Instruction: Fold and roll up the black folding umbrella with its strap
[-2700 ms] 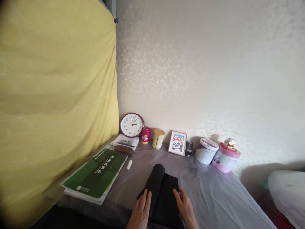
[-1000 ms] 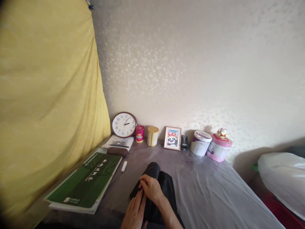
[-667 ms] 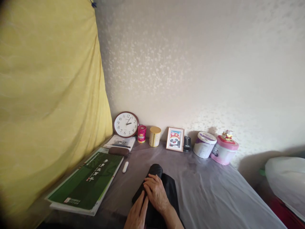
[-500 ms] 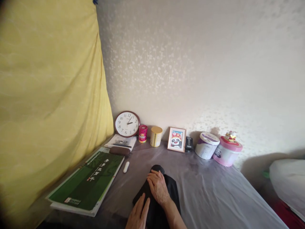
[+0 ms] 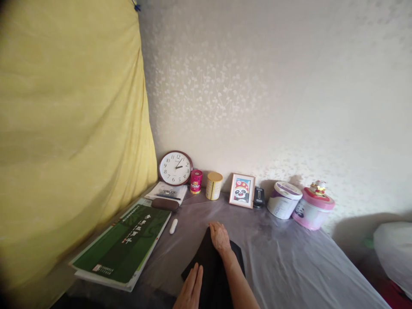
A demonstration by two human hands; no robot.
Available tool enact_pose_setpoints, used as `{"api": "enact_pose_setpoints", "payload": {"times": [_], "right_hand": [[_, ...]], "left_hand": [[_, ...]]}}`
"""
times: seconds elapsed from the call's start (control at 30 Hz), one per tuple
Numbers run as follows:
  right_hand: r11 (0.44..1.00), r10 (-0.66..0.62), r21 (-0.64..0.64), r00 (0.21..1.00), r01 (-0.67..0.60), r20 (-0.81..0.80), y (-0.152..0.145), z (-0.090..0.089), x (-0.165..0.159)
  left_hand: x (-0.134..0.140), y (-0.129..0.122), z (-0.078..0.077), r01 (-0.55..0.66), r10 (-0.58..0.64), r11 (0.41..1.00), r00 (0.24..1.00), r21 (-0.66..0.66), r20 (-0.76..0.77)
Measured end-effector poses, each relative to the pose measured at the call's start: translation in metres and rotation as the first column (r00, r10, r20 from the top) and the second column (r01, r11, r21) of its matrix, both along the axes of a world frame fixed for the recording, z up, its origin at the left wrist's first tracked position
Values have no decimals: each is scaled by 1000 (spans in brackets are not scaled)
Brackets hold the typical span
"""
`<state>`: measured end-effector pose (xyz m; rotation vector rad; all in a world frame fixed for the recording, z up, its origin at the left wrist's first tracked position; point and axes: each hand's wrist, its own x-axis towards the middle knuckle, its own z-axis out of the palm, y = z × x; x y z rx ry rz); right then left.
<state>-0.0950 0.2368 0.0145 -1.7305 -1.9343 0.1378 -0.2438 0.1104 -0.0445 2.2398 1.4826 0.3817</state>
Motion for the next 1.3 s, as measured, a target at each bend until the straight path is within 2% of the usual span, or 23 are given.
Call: {"api": "enact_pose_setpoints", "payload": {"times": [0.13, 0.27, 0.37, 0.47, 0.57, 0.67, 0.87, 1.0, 1.13, 1.3], "right_hand": [[996, -88, 27, 996, 88, 25, -6, 3, 13], [967, -239, 71, 968, 244, -74, -29, 3, 42], [925, -366, 36, 912, 378, -185, -55, -7, 68], [905, -404, 29, 877, 425, -262, -83, -20, 88], [910, -405, -42, 864, 412, -299, -105, -30, 94], [918, -397, -139, 843, 373, -362, -118, -32, 90], [924, -383, -168, 806, 345, -452, -126, -18, 78], [908, -418, -261, 749, 328, -513, -126, -5, 70], [879, -470, -333, 733, 340, -492, -124, -2, 60], [866, -490, -332, 763, 373, -422, -121, -11, 61]], "left_hand": [[2, 0, 1, -15, 15, 1000, 1000, 2, 0], [0, -1, 6, -14, 14, 1000, 1000, -4, 22], [-1, -2, 12, -7, 7, 1000, 1000, -13, 24], [-2, -4, 18, 3, -2, 999, 1000, -36, 17], [-2, -6, 25, -2, 3, 998, 1000, -61, 20], [-4, -9, 30, -4, 6, 998, 999, -70, 35], [-10, -13, 40, 6, -4, 998, 999, -55, 32], [-14, -16, 45, 34, -32, 997, 999, -65, 22], [-19, -19, 45, 66, -63, 997, 992, -28, 110], [-22, -20, 41, 78, -70, 997, 976, -29, 208]]}}
